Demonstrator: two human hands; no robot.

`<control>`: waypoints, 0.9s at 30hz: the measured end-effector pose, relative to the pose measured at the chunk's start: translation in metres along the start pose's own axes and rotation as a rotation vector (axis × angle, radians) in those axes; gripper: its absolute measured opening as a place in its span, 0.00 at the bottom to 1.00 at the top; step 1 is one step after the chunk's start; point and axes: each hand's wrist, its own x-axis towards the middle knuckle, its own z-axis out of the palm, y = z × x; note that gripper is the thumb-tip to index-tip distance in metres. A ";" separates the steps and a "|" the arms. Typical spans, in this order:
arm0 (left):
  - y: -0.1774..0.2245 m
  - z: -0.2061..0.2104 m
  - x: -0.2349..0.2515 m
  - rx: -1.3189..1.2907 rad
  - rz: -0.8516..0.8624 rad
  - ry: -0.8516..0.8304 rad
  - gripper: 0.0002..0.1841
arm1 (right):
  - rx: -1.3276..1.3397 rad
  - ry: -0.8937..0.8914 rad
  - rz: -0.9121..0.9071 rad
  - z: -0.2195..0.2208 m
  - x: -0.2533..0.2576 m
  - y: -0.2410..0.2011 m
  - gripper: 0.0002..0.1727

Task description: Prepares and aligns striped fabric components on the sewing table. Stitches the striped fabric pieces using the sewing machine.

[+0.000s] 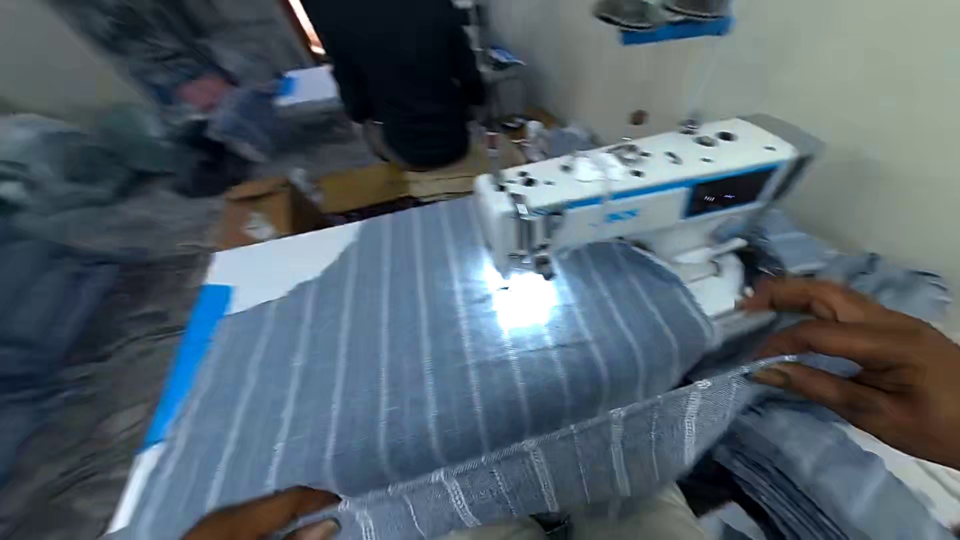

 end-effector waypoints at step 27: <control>-0.158 -0.004 0.141 0.270 -0.517 0.700 0.21 | -0.073 0.068 0.544 0.226 0.094 0.082 0.24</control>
